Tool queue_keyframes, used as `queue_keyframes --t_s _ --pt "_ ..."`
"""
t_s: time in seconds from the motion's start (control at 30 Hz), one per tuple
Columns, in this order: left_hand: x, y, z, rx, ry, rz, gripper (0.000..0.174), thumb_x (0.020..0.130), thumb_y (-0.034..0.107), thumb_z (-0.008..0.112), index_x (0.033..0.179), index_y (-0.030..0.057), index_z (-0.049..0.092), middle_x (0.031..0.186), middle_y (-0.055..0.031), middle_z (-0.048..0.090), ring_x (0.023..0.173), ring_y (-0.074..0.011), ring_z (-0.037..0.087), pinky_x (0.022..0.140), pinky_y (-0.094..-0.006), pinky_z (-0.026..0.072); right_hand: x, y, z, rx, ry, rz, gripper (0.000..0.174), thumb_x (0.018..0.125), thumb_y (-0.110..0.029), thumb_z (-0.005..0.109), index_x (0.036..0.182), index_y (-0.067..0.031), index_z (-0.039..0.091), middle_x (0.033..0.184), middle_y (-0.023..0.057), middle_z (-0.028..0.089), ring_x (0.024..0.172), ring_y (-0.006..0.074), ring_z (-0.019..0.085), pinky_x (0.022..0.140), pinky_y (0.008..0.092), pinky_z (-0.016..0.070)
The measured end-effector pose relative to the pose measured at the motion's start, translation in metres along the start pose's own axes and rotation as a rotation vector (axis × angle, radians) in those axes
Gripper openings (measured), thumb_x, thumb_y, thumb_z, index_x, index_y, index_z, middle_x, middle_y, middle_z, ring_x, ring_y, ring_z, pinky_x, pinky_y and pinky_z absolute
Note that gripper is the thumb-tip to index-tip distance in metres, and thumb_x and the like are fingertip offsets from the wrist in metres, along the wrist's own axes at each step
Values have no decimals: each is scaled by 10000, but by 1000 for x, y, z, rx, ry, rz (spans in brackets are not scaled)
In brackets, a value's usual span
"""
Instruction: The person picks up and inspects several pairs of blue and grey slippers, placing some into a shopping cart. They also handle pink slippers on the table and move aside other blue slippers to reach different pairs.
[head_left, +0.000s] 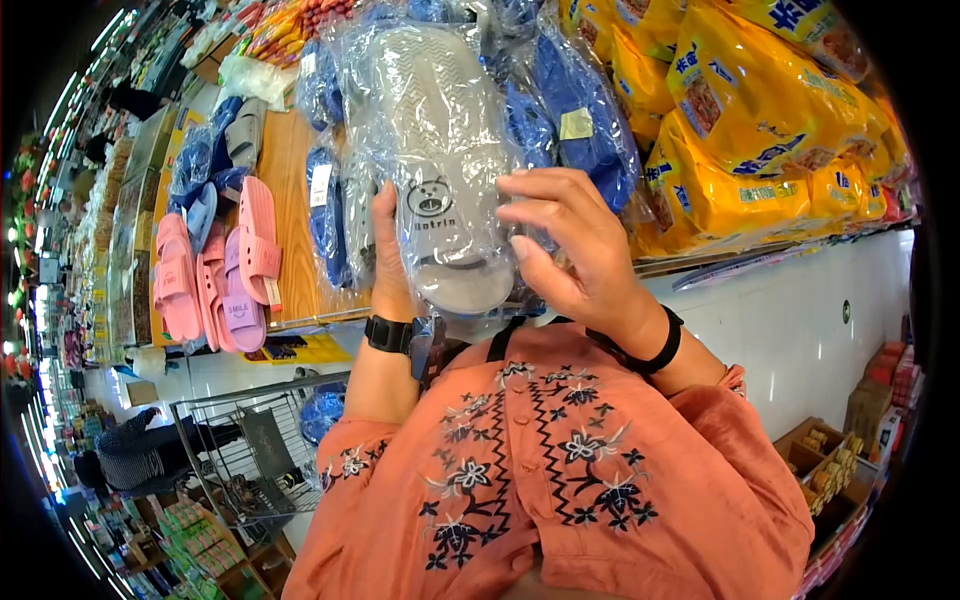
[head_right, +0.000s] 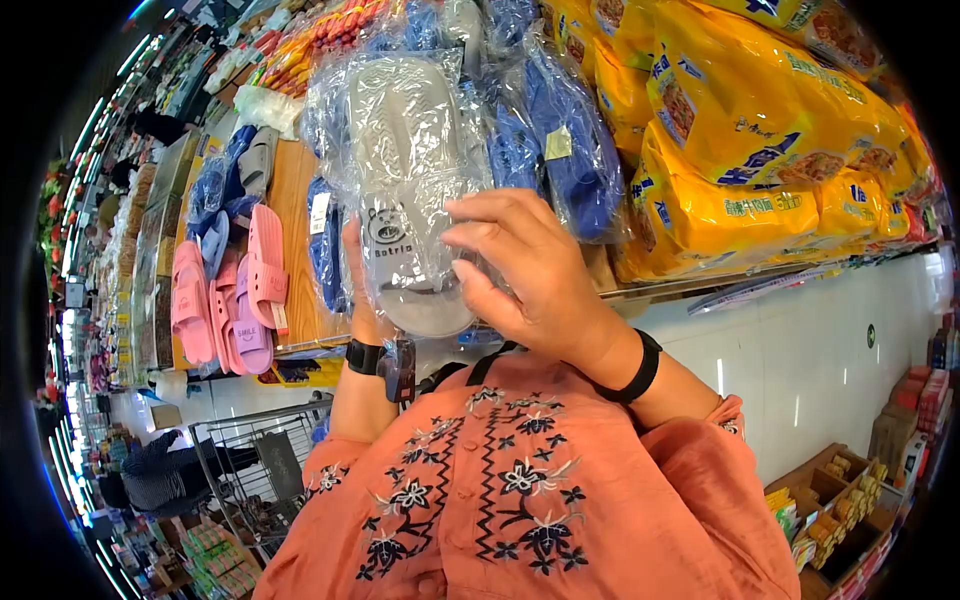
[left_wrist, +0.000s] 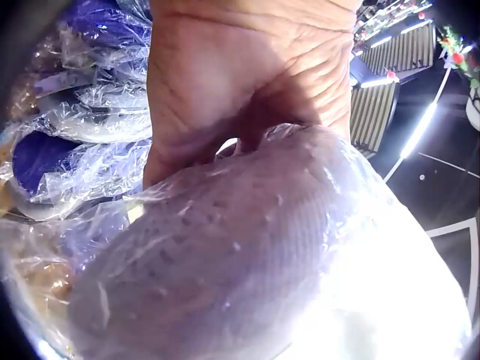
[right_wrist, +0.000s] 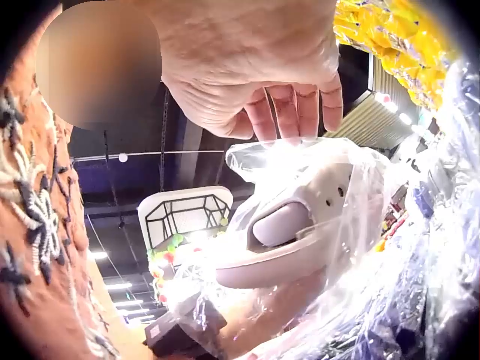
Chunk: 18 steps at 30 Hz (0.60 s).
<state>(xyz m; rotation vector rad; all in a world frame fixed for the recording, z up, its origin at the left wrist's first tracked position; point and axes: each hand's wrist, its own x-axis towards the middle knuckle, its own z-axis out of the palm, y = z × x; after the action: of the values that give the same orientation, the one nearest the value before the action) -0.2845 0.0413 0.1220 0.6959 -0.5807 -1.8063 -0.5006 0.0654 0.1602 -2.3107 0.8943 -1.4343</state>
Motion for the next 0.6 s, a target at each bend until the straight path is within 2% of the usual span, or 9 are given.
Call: queue_keyframes --t_s 0.2,0.3,0.4,0.6 --pt "4 -8 -2 -55 43 9 800 954 666 467 1466 52 480 1409 -176 582 1229 -304 625 1041 -457 530 3 3 5 -69 -121 38 497 767 -179 810 1217 -38 654 1379 145 566 1295 371 513 1076 463 435" --pt "6 -6 -1 -41 73 30 807 951 670 476 1455 40 485 1389 -181 597 1209 -302 637 1032 -451 535 1 14 9 -62 -133 39 532 765 -192 815 1252 -63 641 1386 144 558 1311 374 505 1090 470 424" --pt "7 -4 -5 -63 63 27 805 954 669 476 1452 37 487 1381 -183 603 1202 -305 640 1030 -453 536 6 11 7 -57 -142 18 476 767 -157 808 1211 -74 658 1396 142 550 1310 369 508 1074 469 437" --pt "7 -5 -5 -94 86 54 793 963 666 471 1454 45 486 1381 -190 599 1187 -308 645 1026 -459 537 5 28 18 -43 -30 -76 274 736 -19 759 994 -57 676 1238 120 648 1191 344 602 993 442 492"
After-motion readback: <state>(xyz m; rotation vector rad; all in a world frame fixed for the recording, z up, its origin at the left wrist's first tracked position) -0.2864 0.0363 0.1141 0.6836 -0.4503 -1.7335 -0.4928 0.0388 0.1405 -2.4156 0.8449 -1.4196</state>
